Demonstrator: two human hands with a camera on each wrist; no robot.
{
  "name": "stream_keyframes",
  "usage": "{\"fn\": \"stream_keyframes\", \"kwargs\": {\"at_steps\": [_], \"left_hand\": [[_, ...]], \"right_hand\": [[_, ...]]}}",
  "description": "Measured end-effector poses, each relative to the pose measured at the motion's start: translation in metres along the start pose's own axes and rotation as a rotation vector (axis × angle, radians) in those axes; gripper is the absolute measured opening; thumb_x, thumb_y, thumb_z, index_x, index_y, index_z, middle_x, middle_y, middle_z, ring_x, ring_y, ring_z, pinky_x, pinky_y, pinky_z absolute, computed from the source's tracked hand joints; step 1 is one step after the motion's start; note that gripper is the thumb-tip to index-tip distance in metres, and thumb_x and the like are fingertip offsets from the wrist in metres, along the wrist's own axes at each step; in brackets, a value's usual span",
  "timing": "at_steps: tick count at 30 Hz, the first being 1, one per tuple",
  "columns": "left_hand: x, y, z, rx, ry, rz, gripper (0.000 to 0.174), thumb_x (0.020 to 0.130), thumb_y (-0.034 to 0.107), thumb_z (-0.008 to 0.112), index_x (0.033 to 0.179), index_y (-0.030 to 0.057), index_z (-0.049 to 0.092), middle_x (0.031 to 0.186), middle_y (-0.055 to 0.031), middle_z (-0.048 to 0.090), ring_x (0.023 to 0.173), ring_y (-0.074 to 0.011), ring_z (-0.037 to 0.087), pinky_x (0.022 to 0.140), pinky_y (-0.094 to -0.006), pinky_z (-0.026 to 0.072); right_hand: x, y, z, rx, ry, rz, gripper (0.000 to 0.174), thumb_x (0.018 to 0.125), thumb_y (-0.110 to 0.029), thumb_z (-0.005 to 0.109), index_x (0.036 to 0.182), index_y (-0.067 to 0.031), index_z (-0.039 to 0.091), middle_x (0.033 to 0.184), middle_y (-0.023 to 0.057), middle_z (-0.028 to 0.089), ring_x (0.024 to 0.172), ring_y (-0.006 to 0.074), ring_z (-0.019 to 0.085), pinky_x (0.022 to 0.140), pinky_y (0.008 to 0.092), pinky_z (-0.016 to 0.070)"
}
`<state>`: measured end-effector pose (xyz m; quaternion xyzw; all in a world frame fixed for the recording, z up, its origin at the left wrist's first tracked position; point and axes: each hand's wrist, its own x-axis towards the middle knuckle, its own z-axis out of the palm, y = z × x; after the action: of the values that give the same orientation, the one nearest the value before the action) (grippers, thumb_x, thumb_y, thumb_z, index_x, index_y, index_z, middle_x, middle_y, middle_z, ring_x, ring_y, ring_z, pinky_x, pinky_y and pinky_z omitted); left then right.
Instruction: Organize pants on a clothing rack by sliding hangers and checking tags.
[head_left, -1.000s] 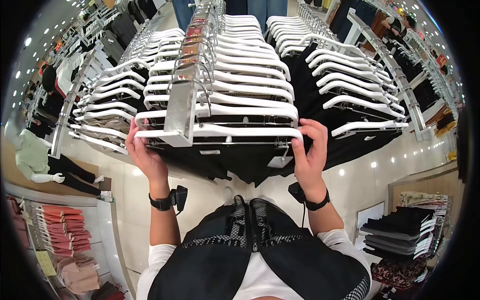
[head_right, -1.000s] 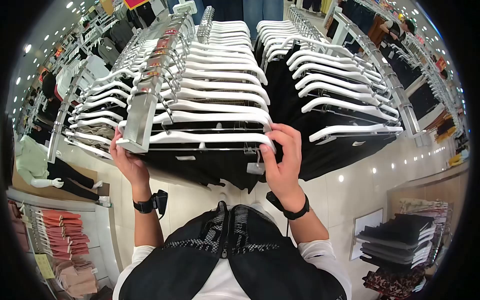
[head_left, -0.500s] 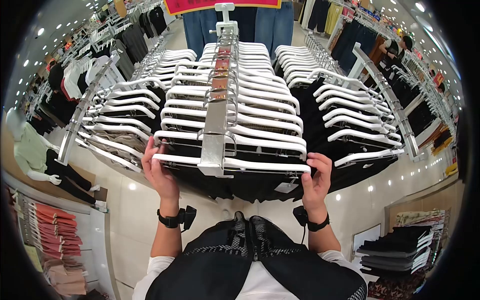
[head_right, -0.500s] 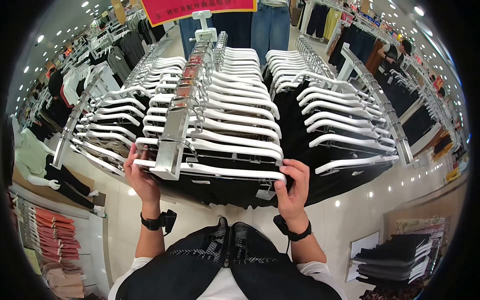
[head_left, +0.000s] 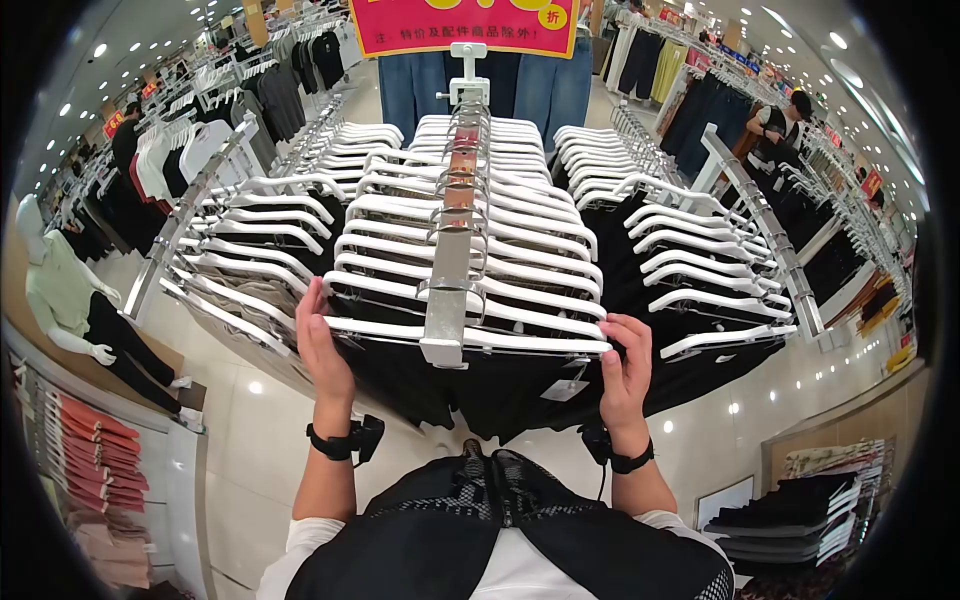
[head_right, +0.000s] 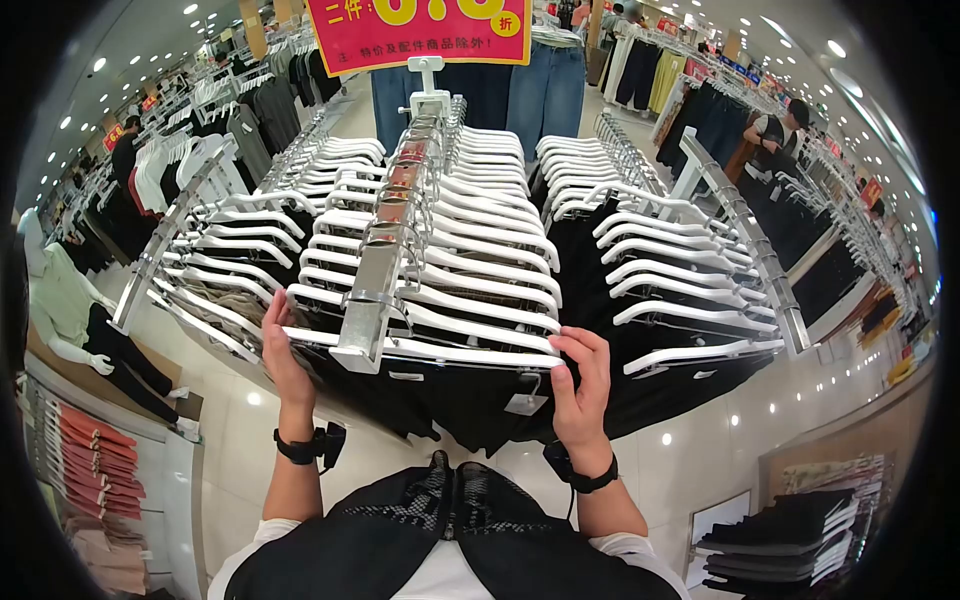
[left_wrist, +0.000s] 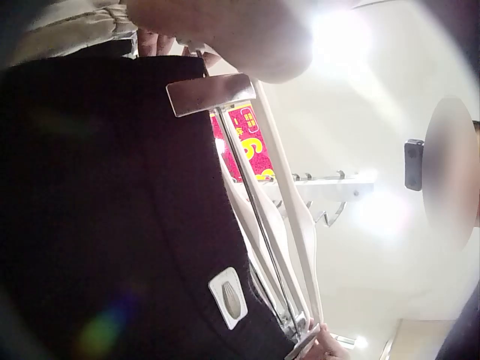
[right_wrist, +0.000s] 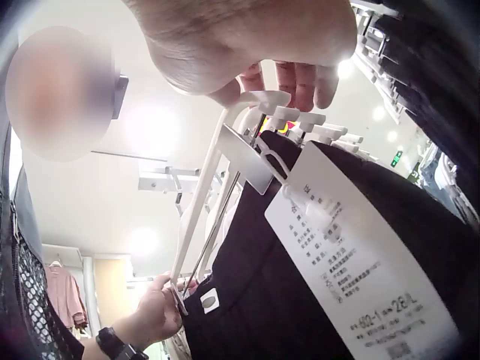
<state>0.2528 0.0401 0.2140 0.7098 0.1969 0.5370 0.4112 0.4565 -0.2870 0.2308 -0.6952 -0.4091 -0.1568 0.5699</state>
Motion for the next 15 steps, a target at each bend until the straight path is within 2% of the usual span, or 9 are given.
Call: {"fn": "stream_keyframes", "kwargs": {"at_steps": [1, 4, 7, 8, 11, 15], "left_hand": [[0.000, 0.000, 0.000, 0.000, -0.011, -0.009, 0.060, 0.110, 0.039, 0.032, 0.149, -0.0041, 0.047, 0.146, -0.0185, 0.052, 0.132, -0.0264, 0.051, 0.113, -0.0396, 0.0357], [0.006, 0.008, 0.001, 0.056, 0.040, 0.027, 0.047, 0.109, 0.027, 0.039, 0.139, -0.0038, 0.057, 0.122, -0.0132, 0.056, 0.111, -0.0217, 0.055, 0.104, -0.0338, 0.0391], [0.008, 0.000, -0.003, 0.064, 0.023, -0.009, 0.036, 0.108, 0.022, 0.043, 0.129, -0.0023, 0.060, 0.118, -0.0103, 0.056, 0.107, -0.0186, 0.054, 0.101, -0.0319, 0.0400], [0.005, 0.001, -0.001, -0.097, 0.043, -0.084, 0.027, 0.106, 0.018, 0.046, 0.122, -0.0004, 0.059, 0.113, -0.0069, 0.056, 0.106, -0.0152, 0.053, 0.099, -0.0301, 0.0407], [-0.001, -0.006, -0.004, -0.161, 0.000, -0.100, 0.025, 0.106, 0.016, 0.048, 0.123, 0.0002, 0.057, 0.111, -0.0048, 0.057, 0.105, -0.0132, 0.053, 0.097, -0.0296, 0.0415], [0.002, 0.008, 0.003, -0.143, 0.003, -0.095, 0.029, 0.106, 0.017, 0.045, 0.125, -0.0007, 0.059, 0.117, -0.0070, 0.060, 0.106, -0.0147, 0.055, 0.100, -0.0309, 0.0420]], "right_hand": [[0.000, 0.000, -0.001, 0.017, -0.007, 0.001, 0.035, 0.102, -0.028, 0.056, 0.121, 0.0002, 0.065, 0.124, 0.0185, 0.059, 0.116, 0.0314, 0.058, 0.101, 0.0404, 0.0453], [-0.003, 0.001, 0.000, 0.086, -0.002, 0.012, 0.036, 0.104, -0.029, 0.055, 0.120, 0.0009, 0.065, 0.125, 0.0186, 0.058, 0.115, 0.0306, 0.058, 0.101, 0.0397, 0.0449], [-0.005, 0.002, -0.001, 0.133, -0.010, 0.017, 0.038, 0.106, -0.034, 0.053, 0.117, 0.0008, 0.065, 0.126, 0.0183, 0.057, 0.116, 0.0295, 0.057, 0.102, 0.0389, 0.0440], [-0.006, 0.003, -0.003, 0.147, -0.017, 0.017, 0.038, 0.106, -0.034, 0.053, 0.116, 0.0007, 0.065, 0.126, 0.0183, 0.057, 0.116, 0.0295, 0.057, 0.102, 0.0389, 0.0440], [-0.007, 0.005, -0.006, 0.171, -0.029, 0.001, 0.037, 0.106, -0.034, 0.053, 0.115, 0.0007, 0.065, 0.127, 0.0185, 0.057, 0.116, 0.0293, 0.057, 0.102, 0.0390, 0.0441], [-0.005, 0.003, -0.006, 0.137, -0.015, -0.023, 0.035, 0.105, -0.031, 0.055, 0.114, 0.0009, 0.064, 0.129, 0.0189, 0.057, 0.116, 0.0295, 0.057, 0.101, 0.0393, 0.0448]]}}
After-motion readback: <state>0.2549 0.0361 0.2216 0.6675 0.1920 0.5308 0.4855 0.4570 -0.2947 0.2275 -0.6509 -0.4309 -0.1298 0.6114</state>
